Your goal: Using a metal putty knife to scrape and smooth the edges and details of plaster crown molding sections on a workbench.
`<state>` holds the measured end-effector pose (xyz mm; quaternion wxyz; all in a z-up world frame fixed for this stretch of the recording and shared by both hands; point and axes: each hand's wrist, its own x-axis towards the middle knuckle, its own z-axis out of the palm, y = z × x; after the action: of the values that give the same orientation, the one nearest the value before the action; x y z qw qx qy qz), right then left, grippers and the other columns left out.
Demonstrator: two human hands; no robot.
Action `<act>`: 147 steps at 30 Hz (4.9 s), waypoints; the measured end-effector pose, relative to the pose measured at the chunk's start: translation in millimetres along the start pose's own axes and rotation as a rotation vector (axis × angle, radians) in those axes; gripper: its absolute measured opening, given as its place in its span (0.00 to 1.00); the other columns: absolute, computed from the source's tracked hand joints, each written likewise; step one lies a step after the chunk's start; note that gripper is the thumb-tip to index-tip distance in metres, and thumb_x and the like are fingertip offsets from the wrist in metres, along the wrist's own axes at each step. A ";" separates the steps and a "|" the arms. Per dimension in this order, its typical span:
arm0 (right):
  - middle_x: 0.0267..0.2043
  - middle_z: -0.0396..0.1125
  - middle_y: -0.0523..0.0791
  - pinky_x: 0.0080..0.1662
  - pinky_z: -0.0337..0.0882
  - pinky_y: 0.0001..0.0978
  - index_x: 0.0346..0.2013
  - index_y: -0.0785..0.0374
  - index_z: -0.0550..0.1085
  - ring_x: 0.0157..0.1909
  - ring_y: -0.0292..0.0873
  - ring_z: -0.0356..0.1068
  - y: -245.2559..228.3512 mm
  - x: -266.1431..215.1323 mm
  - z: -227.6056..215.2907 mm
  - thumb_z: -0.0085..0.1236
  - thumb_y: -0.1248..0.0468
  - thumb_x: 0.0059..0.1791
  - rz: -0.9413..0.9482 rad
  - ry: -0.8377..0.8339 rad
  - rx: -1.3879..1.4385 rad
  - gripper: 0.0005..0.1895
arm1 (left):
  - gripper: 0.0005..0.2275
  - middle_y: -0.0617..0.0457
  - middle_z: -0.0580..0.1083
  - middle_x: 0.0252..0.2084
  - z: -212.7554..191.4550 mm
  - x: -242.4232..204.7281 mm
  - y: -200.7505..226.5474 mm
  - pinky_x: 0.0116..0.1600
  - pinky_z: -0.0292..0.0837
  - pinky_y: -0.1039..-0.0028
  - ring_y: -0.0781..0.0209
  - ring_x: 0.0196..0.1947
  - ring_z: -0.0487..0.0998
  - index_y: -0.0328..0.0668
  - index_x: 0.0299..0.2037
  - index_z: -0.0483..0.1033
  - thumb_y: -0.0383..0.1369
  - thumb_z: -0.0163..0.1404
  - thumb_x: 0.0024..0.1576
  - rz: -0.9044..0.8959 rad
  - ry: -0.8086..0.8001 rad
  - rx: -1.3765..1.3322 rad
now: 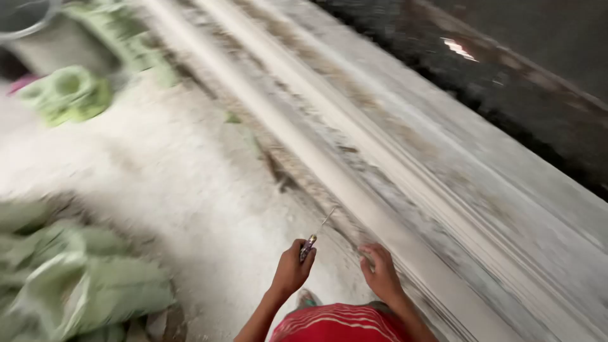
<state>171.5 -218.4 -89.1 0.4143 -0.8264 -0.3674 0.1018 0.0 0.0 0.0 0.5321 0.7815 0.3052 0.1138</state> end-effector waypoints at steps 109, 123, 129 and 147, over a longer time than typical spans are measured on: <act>0.80 0.38 0.48 0.66 0.38 0.80 0.75 0.51 0.50 0.80 0.53 0.34 -201.1 1022.0 415.8 0.52 0.27 0.43 0.624 -0.201 -0.662 0.55 | 0.35 0.06 0.54 0.60 -586.0 1093.7 -133.6 0.45 0.74 0.46 0.18 0.52 0.69 0.22 0.74 0.28 0.17 0.43 0.63 0.534 0.317 -0.100; 0.76 0.47 0.59 0.70 0.44 0.72 0.67 0.57 0.66 0.78 0.66 0.41 -199.7 911.2 402.3 0.60 0.48 0.48 0.320 0.278 -0.541 0.35 | 0.22 0.27 0.74 0.50 -578.3 1215.5 -302.8 0.53 0.73 0.59 0.41 0.49 0.77 0.21 0.61 0.64 0.40 0.46 0.70 0.188 0.314 0.011; 0.75 0.47 0.68 0.69 0.45 0.65 0.63 0.60 0.69 0.76 0.73 0.40 -161.5 814.1 403.8 0.59 0.54 0.49 0.466 0.472 -0.443 0.29 | 0.24 0.46 0.67 0.26 -650.7 1088.8 -203.6 0.31 0.65 0.66 0.59 0.24 0.67 0.31 0.38 0.71 0.48 0.36 0.73 -0.069 0.085 -0.123; 0.77 0.50 0.58 0.65 0.34 0.89 0.74 0.58 0.57 0.77 0.64 0.47 -228.6 858.7 448.1 0.44 0.32 0.48 1.314 0.189 -0.383 0.48 | 0.14 0.42 0.80 0.46 -740.5 1176.5 -172.7 0.43 0.77 0.56 0.39 0.40 0.81 0.44 0.55 0.77 0.38 0.53 0.62 0.788 -0.572 0.404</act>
<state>449.2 737.3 -83.5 0.1434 -0.9417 0.2359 0.1925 493.1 1310.9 -26.4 0.3499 0.9238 -0.1532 0.0262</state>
